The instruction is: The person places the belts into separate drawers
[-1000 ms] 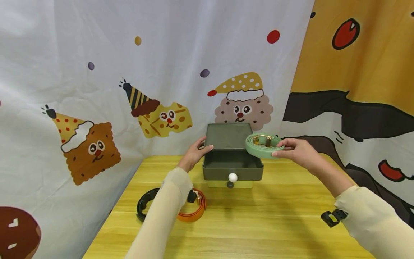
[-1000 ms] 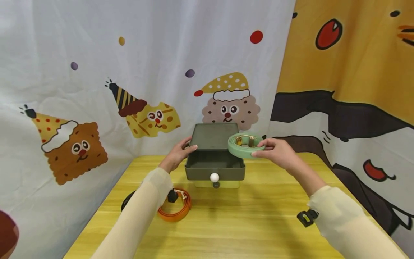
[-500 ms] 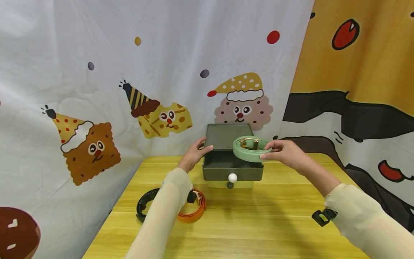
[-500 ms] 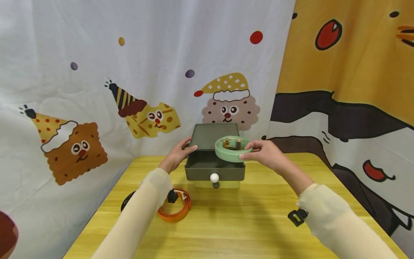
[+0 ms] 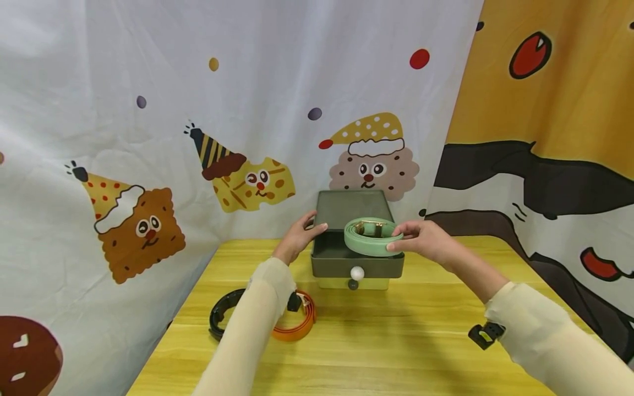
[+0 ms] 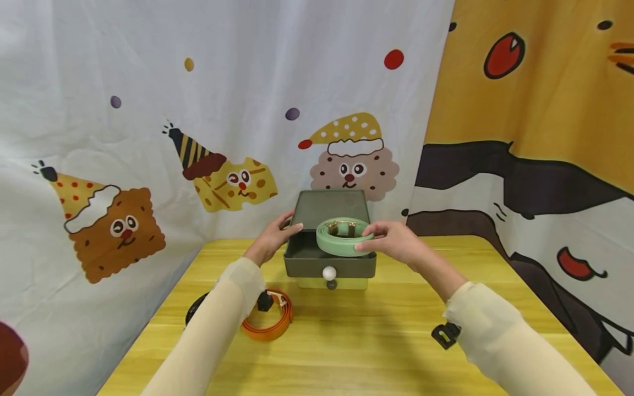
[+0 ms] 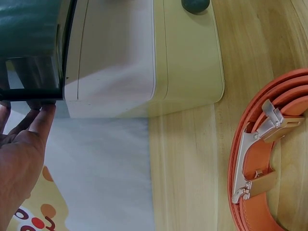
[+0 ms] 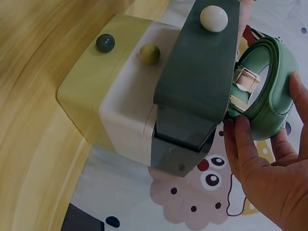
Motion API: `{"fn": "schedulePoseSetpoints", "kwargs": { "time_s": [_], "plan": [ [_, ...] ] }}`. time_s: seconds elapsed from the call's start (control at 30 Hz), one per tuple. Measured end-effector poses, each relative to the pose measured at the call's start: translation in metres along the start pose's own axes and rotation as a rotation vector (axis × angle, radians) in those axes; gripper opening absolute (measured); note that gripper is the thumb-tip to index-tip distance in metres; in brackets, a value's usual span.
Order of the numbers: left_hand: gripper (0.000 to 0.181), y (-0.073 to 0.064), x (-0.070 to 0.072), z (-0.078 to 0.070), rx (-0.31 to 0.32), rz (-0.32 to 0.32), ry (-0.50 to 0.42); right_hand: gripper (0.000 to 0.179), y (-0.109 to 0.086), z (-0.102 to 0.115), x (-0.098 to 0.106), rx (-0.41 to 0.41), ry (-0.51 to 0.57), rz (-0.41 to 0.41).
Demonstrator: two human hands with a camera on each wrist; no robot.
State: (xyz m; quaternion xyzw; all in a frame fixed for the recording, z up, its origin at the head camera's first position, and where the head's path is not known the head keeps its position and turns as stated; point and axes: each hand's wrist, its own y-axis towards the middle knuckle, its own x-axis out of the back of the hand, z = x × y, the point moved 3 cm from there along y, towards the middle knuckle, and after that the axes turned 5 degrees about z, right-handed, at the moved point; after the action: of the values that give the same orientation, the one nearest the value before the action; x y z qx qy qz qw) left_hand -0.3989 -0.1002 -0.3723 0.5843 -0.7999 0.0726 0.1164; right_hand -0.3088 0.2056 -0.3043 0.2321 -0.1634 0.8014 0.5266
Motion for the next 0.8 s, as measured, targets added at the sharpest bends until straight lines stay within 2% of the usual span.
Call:
{"fn": "schedulePoseSetpoints", "kwargs": {
  "time_s": [0.27, 0.8],
  "plan": [
    [0.077, 0.001, 0.000, 0.001, -0.004, 0.004, -0.013, 0.037, 0.003, -0.002, -0.008, -0.019, -0.009, 0.016],
    [0.074, 0.001, -0.001, 0.001, -0.002, -0.010, -0.023, 0.038, 0.012, -0.003, -0.019, -0.004, -0.012, 0.084]
  ]
}}
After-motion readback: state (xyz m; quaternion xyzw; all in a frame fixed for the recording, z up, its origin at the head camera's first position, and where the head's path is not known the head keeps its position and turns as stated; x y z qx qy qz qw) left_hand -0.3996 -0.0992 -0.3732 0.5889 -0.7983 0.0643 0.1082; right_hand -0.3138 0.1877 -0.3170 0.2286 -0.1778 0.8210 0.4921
